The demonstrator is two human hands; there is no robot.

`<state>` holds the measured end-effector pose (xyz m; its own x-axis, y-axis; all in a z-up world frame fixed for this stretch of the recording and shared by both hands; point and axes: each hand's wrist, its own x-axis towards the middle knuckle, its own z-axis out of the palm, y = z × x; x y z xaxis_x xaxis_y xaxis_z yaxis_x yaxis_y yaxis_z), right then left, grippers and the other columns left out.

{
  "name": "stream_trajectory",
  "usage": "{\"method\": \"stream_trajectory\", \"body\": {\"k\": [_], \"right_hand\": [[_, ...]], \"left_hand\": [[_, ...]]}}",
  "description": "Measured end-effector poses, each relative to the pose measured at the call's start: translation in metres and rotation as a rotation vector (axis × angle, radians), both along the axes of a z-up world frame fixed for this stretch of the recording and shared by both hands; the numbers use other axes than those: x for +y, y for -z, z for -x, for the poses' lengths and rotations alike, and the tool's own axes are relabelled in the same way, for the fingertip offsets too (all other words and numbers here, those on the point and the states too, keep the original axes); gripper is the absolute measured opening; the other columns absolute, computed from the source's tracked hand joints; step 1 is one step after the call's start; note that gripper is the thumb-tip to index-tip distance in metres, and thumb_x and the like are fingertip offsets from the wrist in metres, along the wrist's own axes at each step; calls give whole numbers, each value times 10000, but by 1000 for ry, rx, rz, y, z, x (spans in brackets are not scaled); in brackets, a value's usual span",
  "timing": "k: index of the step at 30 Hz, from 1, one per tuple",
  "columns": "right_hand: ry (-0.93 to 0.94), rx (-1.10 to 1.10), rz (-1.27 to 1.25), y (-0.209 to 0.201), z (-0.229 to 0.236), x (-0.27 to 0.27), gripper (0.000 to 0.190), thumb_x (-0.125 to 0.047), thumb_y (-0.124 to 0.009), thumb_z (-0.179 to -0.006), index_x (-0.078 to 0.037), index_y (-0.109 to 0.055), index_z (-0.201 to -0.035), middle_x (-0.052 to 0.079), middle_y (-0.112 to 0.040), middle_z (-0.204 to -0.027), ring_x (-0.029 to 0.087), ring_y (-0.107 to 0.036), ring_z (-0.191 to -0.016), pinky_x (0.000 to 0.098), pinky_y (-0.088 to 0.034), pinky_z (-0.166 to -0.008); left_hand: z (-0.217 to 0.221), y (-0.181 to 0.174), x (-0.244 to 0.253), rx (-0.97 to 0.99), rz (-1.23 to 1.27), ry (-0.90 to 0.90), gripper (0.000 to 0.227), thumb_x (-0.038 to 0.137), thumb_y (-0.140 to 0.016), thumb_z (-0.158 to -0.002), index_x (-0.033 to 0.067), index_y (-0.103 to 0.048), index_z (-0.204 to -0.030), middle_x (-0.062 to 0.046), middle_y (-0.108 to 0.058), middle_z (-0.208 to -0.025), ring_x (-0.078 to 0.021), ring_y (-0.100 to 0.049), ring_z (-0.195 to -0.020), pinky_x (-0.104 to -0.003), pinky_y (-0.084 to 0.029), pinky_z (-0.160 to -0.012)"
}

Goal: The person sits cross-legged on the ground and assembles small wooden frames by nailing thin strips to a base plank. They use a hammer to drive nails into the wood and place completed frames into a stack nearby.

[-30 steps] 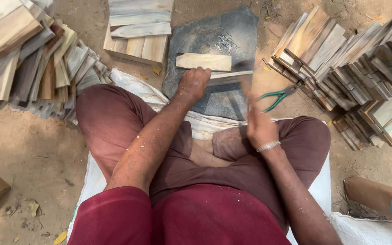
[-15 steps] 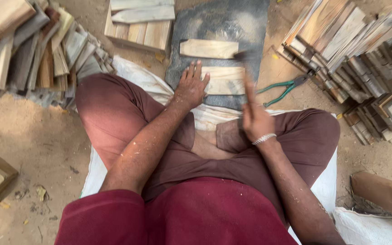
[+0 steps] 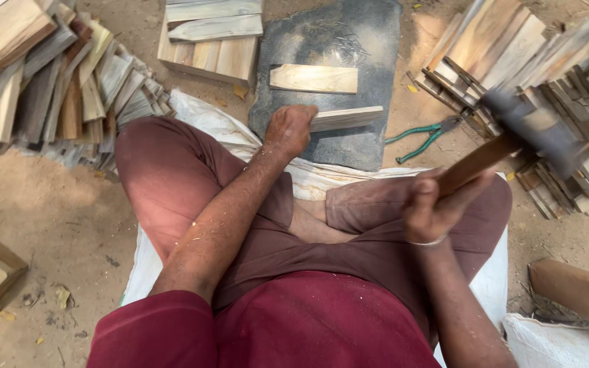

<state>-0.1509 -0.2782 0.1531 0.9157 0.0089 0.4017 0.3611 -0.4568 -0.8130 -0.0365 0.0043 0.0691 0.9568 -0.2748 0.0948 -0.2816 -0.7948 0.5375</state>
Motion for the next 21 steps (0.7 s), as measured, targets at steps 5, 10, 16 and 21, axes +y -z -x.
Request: {"method": "stream_trajectory", "body": {"k": [5, 10, 16, 21], "right_hand": [[-9, 336, 608, 17, 8, 26, 799, -183, -580, -1045, -251, -91, -1673, 304, -704, -997, 454, -712, -742, 534, -572, -670], [3, 583, 626, 17, -4, 31, 770, -296, -564, -1031, -294, -124, -1663, 299, -709, -806, 498, -697, -761, 576, -560, -700], [-14, 669, 649, 22, -11, 29, 787, -307, -554, -1023, -306, -91, -1659, 270, -726, -835, 485, -710, -787, 569, -560, -735], [-11, 669, 615, 24, -12, 27, 808, -292, -561, -1000, -295, -100, -1663, 292, -717, -870, 500, -695, -823, 579, -545, -759]], "left_hand": [[6, 11, -9, 44, 49, -52, 305, -40, -606, -839, 145, -718, -1054, -116, -713, -903, -316, -692, -907, -467, -534, -850], [10, -2, -7, -101, -47, -16, 284, -7, -646, -765, 107, -697, -1020, -120, -715, -943, -345, -686, -955, -478, -534, -869], [-18, -16, -9, 191, 168, -164, 188, 205, -684, -911, 128, -687, -1083, -102, -752, -954, -299, -724, -854, -462, -546, -786], [-107, 6, 0, 153, 370, -373, 114, 172, -713, -922, 92, -737, -999, -108, -785, -931, -276, -783, -897, -436, -611, -803]]}}
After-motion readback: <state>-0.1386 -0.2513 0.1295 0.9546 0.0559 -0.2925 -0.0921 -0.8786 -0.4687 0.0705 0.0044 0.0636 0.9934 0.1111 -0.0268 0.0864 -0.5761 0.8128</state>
